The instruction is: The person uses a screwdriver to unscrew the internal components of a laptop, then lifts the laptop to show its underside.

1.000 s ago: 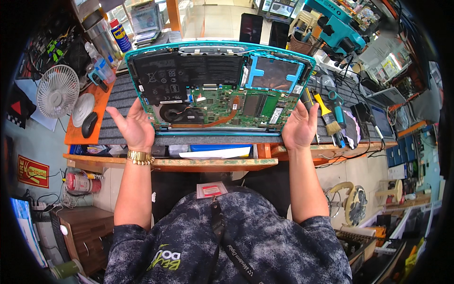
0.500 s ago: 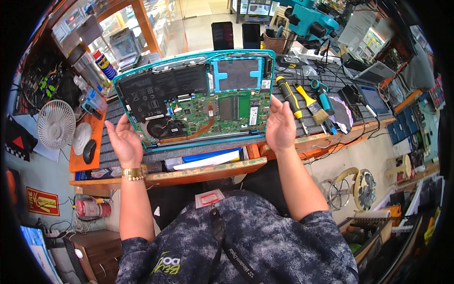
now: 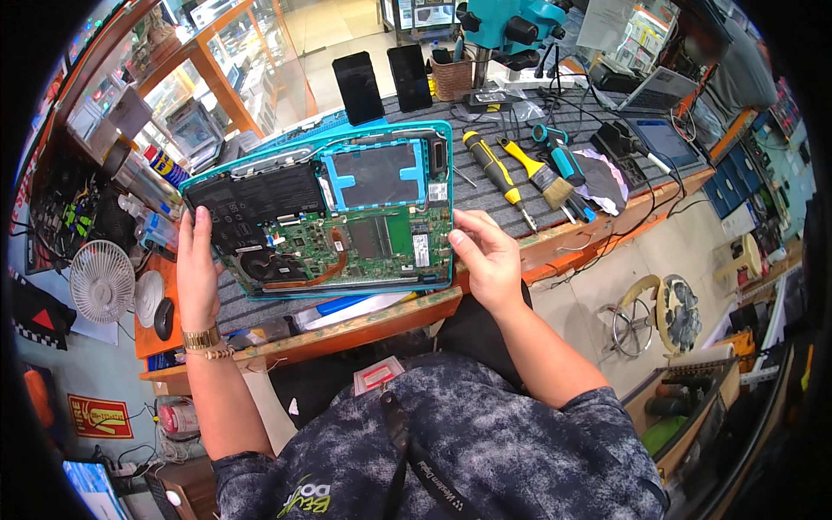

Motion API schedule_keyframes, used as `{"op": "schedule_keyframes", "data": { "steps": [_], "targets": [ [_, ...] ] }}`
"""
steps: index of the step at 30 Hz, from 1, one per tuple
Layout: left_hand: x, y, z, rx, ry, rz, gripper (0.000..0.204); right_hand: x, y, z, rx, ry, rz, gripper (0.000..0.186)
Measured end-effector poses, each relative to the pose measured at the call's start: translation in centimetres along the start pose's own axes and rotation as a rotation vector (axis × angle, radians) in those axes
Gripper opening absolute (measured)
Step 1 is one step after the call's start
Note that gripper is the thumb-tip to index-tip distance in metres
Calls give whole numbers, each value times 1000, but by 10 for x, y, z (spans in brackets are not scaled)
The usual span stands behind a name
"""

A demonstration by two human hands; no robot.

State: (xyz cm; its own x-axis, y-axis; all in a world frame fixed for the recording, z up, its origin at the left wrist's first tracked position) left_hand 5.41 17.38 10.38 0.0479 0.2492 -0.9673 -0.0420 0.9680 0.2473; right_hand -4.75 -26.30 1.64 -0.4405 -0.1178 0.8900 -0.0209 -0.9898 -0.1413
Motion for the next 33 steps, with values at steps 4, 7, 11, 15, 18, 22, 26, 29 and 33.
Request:
{"op": "schedule_keyframes", "data": {
  "steps": [4,7,11,15,18,22,26,29,33],
  "targets": [
    [9,4,20,14,-12,-38,85,7,-2,-21,5,-58,-17,28],
    [-10,-28,35,127,24,-87,84,10,-2,-35,-23,-8,59,32],
    [-5,-33,67,148,-13,-108,85,17,-6,-42,21,-20,-53,31],
    [-11,-49,87,214,-22,-107,98,17,-16,-45,27,-16,54,26],
    [-12,-60,96,224,-29,-113,108,20,-22,-47,28,-23,9,27],
    [-13,-64,111,259,-31,-141,113,21,-29,-49,5,-13,-1,27],
    [-8,-59,124,249,-29,-139,110,24,-34,-52,18,3,-37,26],
    [-2,-52,134,251,-37,-110,107,27,-40,-54,20,34,-44,26],
    [-3,-60,131,295,-64,-179,106,27,-49,-63,43,32,-73,24]
  ]
}}
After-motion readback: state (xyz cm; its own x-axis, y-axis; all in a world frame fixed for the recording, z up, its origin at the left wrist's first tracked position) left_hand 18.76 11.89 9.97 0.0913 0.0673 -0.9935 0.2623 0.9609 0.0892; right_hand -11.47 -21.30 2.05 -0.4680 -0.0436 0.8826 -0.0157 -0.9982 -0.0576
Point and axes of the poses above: each hand's wrist, its own z-axis towards the middle knuckle, its own y-axis out of the back of the hand, x = y × z, the point moved 6 cm from there along z, towards the middle knuckle, and after that the axes turned 11 degrees about x, right-handed, at the moved point
